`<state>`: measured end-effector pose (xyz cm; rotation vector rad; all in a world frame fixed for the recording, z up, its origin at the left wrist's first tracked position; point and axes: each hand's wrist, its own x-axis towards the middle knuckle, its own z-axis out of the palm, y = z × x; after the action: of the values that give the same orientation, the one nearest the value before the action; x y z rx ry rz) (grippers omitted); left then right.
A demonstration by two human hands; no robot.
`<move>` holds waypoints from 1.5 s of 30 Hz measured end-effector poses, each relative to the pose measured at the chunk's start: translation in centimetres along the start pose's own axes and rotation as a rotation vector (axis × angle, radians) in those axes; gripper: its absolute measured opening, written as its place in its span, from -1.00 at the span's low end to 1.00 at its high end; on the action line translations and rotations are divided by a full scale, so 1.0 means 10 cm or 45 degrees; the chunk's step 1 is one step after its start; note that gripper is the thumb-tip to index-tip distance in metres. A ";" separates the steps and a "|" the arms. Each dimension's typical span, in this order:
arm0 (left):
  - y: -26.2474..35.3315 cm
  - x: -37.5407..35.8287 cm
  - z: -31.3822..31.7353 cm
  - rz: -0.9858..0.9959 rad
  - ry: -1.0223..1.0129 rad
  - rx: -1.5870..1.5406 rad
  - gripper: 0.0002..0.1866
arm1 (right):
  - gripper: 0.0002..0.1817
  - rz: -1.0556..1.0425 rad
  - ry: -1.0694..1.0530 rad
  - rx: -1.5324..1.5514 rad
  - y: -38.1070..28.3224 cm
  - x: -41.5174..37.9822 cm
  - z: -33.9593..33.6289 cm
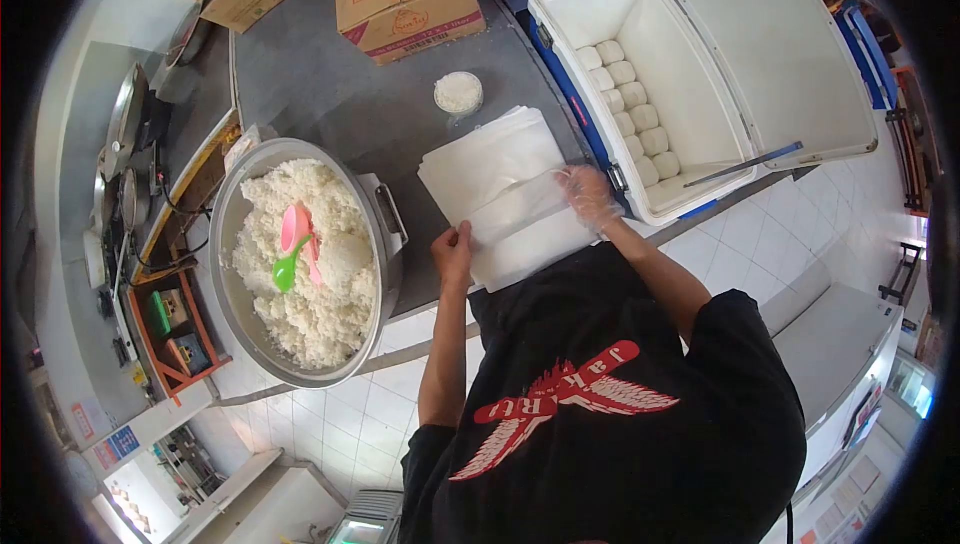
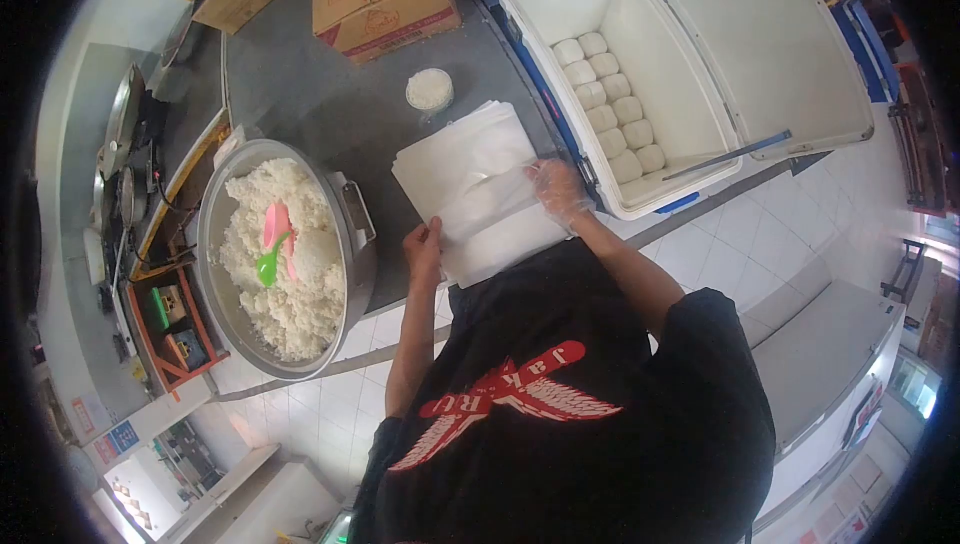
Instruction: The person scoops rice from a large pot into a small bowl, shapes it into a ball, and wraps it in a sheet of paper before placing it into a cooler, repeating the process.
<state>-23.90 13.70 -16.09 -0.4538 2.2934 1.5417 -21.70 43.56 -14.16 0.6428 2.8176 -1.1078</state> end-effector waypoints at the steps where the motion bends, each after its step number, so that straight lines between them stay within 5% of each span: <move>1: 0.02 0.00 0.02 -0.023 0.001 -0.028 -0.60 | -0.59 0.055 0.004 -0.097 -0.07 0.00 -0.02; 4: 0.13 0.02 0.05 -0.087 0.016 -0.084 -0.59 | -0.65 0.081 -0.077 0.139 -0.13 0.05 -0.10; 7: 0.25 -0.03 0.06 -0.142 0.017 -0.089 -0.60 | -0.69 -0.196 0.211 0.085 -0.28 -0.11 -0.25; 9: 0.23 -0.02 0.04 -0.153 -0.009 -0.107 -0.60 | -0.64 -0.691 0.454 0.126 -0.48 -0.34 -0.45; 12: 0.06 0.07 0.04 -0.098 -0.021 -0.091 -0.60 | -0.59 -1.431 0.011 -0.338 -0.62 -0.62 -0.45; 15: 0.04 0.10 0.05 -0.047 -0.010 -0.086 -0.61 | -0.51 -1.451 -0.065 -0.512 -0.74 -0.48 0.01; 18: 0.27 -0.01 0.02 0.147 0.102 0.333 -0.75 | -0.51 -1.186 -0.104 -0.455 -0.79 -0.23 0.28; 21: 0.50 0.15 0.15 1.054 0.428 0.729 -0.65 | -0.46 -1.165 -0.134 -0.412 -0.59 0.06 0.67; 24: 0.70 0.57 0.28 1.165 0.162 0.726 -0.50 | -0.49 -1.232 -0.135 -0.391 -0.58 0.11 0.51; 33: 1.00 0.59 0.43 1.037 -0.029 1.242 -0.52 | -0.49 -1.099 -0.118 -0.245 -0.61 0.01 0.18; 41: 1.06 0.65 0.45 0.972 -0.051 1.141 -0.61 | -0.36 -1.071 -0.134 -0.277 -0.50 0.07 0.22; 45: 1.18 0.64 0.37 0.969 -0.219 1.114 -0.72 | -0.31 -0.963 0.064 -0.433 -0.73 -0.02 0.06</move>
<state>-34.41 20.96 -10.54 0.8114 2.8146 0.5765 -24.43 38.29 -9.82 -0.4673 3.2492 -0.6053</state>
